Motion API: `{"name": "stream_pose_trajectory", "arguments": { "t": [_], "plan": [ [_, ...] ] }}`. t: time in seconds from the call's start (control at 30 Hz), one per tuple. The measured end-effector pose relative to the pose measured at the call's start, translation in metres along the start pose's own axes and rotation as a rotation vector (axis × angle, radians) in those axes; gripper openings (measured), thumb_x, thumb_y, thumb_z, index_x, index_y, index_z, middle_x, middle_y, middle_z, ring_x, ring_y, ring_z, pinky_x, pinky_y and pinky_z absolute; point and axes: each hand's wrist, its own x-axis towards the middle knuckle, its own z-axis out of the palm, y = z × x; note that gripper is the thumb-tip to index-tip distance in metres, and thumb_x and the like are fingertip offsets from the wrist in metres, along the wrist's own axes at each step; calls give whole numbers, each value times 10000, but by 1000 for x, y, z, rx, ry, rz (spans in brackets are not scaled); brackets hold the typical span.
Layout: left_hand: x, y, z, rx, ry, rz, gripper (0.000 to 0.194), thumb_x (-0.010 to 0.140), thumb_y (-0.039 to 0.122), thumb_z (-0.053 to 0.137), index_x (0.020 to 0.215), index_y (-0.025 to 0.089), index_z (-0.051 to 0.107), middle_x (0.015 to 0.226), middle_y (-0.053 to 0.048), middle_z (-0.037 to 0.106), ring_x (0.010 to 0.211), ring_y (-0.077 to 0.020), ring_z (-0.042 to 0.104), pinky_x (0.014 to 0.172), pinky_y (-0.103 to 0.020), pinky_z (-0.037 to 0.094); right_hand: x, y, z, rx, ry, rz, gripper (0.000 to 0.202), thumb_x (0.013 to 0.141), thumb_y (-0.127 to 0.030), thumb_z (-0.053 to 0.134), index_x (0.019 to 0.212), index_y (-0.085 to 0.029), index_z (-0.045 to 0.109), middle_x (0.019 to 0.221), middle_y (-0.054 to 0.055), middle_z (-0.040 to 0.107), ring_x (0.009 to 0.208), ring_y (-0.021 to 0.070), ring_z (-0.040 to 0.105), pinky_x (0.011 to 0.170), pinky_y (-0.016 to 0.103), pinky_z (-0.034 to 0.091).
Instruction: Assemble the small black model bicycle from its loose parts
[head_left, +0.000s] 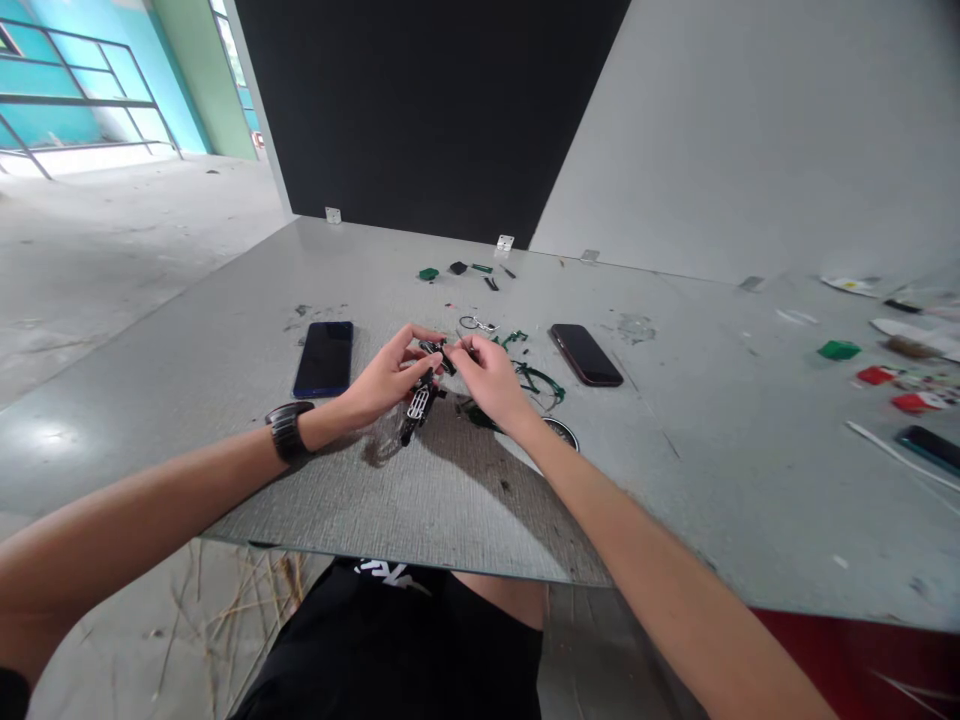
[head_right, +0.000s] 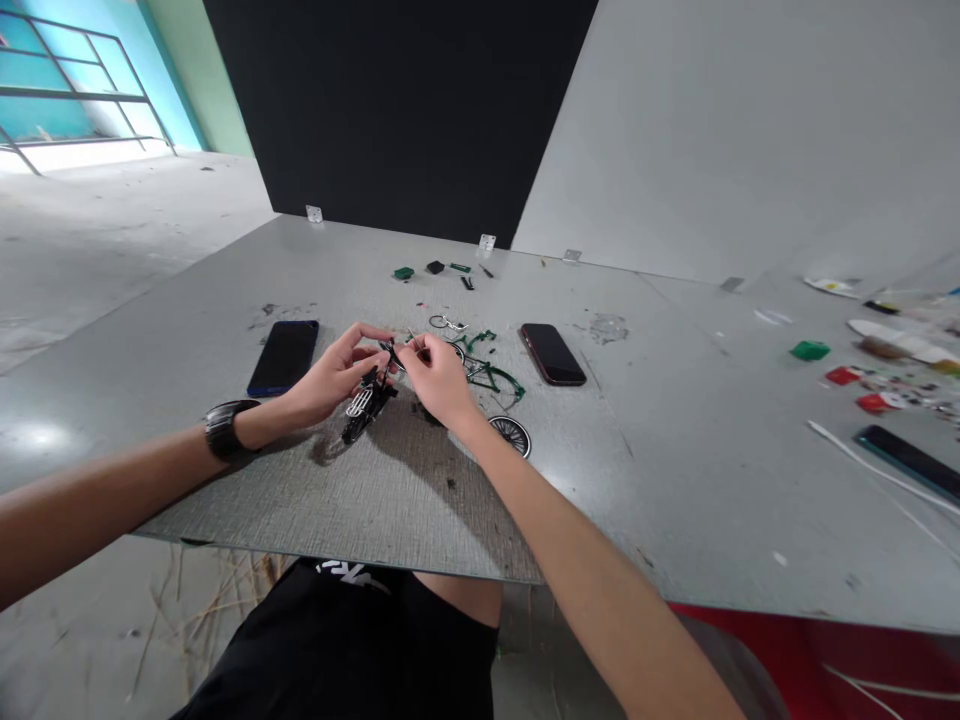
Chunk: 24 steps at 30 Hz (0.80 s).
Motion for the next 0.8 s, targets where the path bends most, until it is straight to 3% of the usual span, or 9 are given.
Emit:
{"name": "stream_pose_trajectory", "arguments": {
  "t": [0.2, 0.4, 0.57, 0.63, 0.73, 0.8],
  "plan": [
    [0, 2, 0, 1, 3, 7, 262, 963, 289, 638, 1195, 190, 567, 876, -45, 677, 675, -103, 637, 419, -128, 310, 2, -1, 2, 68, 23, 43, 227, 860, -379, 595, 716, -222, 515, 547, -70, 392, 509, 102, 341, 512, 268, 266],
    [1, 0, -1, -10, -1, 9, 245, 965, 280, 630, 1189, 200, 573, 922, -43, 676, 727, -111, 662, 474, -136, 381, 5, -3, 4, 94, 37, 89, 151, 842, -336, 613, 775, -221, 540, 548, -80, 381, 494, 96, 325, 505, 263, 266],
    [1, 0, -2, -9, 2, -17, 255, 960, 294, 634, 1191, 209, 567, 925, -45, 683, 731, -114, 663, 479, -138, 387, 12, 14, -12, -13, 1, 46, 324, 930, -514, 551, 837, -207, 596, 606, -53, 408, 542, 119, 366, 529, 272, 272],
    [1, 0, -3, -17, -2, -21, 258, 958, 300, 636, 1192, 218, 563, 951, -48, 693, 767, -125, 678, 520, -151, 432, 14, 22, -23, -149, -60, -16, 358, 927, -540, 576, 872, -190, 634, 654, -32, 471, 586, 127, 394, 560, 276, 286],
    [1, -2, -5, -45, -8, -23, 256, 957, 311, 637, 1185, 226, 559, 955, -44, 700, 792, -134, 693, 594, -186, 496, 12, 28, -34, -262, -207, -30, 332, 909, -507, 638, 963, -184, 692, 610, -64, 395, 563, 121, 322, 559, 281, 241],
    [1, -2, -6, -58, -7, -26, 250, 958, 313, 634, 1179, 226, 557, 951, -44, 702, 796, -138, 698, 617, -201, 512, 9, 28, -34, -290, -230, -34, 304, 887, -466, 683, 1010, -190, 713, 610, -73, 361, 562, 119, 308, 561, 282, 227]
  ]
}}
